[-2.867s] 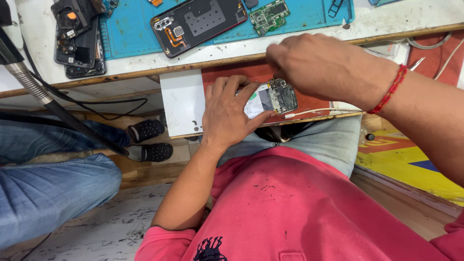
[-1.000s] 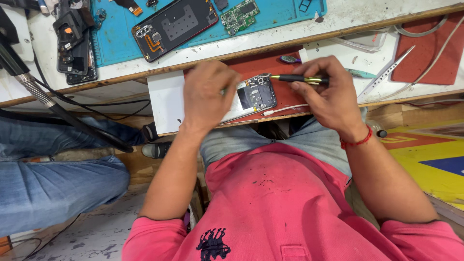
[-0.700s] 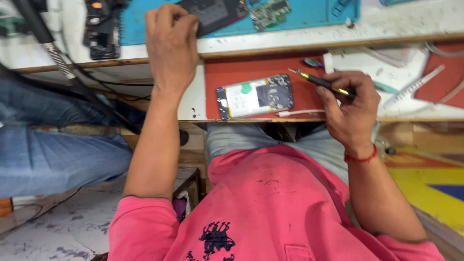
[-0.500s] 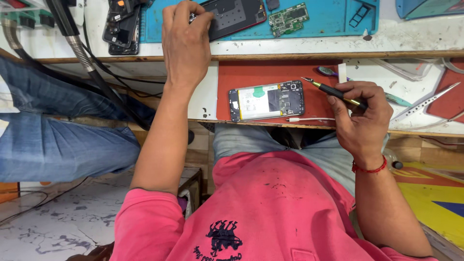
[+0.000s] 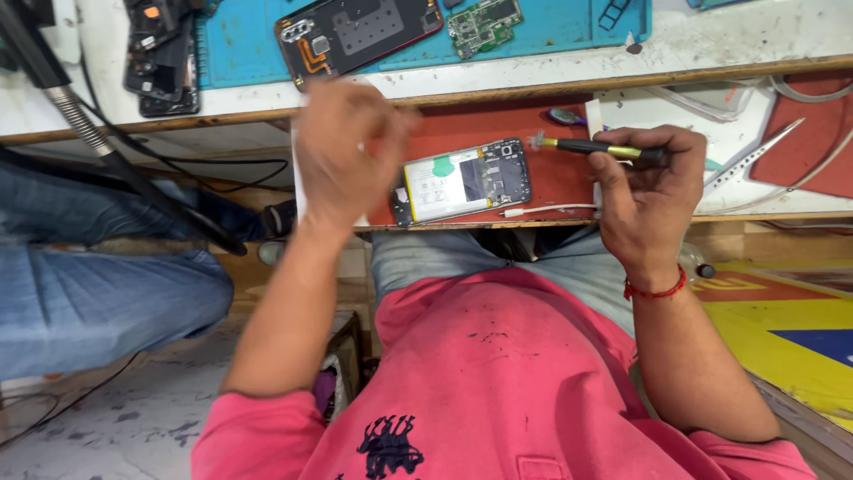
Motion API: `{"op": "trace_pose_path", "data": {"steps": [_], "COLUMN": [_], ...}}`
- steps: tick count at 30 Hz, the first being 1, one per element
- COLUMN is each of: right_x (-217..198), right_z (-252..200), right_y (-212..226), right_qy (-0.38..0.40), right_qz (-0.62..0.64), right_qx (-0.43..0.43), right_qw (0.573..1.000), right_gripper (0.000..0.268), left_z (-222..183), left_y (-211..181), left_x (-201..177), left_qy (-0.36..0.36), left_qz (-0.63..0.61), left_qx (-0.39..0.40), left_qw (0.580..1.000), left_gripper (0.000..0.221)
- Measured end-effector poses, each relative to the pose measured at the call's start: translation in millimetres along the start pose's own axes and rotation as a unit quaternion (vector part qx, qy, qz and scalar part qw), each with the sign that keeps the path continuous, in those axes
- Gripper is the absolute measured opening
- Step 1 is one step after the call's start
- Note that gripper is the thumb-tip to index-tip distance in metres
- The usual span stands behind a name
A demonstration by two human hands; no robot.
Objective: The person disassembles a smartphone by removing screws and prying open the casing. They then reassemble the device by aligning the screen and securing the back cover.
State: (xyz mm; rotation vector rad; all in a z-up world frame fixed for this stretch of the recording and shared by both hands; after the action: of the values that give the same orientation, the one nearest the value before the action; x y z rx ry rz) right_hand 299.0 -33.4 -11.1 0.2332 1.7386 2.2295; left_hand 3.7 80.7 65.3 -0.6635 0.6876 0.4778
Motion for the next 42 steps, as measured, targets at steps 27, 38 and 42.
{"op": "trace_pose_path", "data": {"steps": [27,38,42], "right_x": [31,47,63], "right_z": [21,21,32], "right_y": [-17,1,50], "right_qy": [0.018,0.046,0.081], "right_qz": [-0.084,-0.127,-0.236], "right_qx": [-0.119,-0.167,-0.264], "right_qw": [0.989,0.977,0.932], "right_gripper": [0.055,0.059,0.057], "left_z": [-36,-35,-32], "left_y": [-23,-23,-25], "left_x": [43,43,42], "left_qy": [0.170,0.180,0.181], "left_qz": [-0.096,-0.098,-0.090], "left_qx": [-0.043,-0.053,-0.051], "left_qw": [0.980,0.977,0.978], "left_gripper": [0.077,0.076,0.074]}}
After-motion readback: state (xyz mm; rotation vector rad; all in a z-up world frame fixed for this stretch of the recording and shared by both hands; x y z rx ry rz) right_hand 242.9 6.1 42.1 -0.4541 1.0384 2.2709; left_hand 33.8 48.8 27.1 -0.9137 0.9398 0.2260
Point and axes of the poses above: each hand's wrist, its own z-axis towards the middle knuckle, its own x-axis out of the palm, y = z × x, the point moved 6 cm from there along z, towards the middle knuckle, and after that the axes turned 2 degrees about -z, right-handed, at the moved point
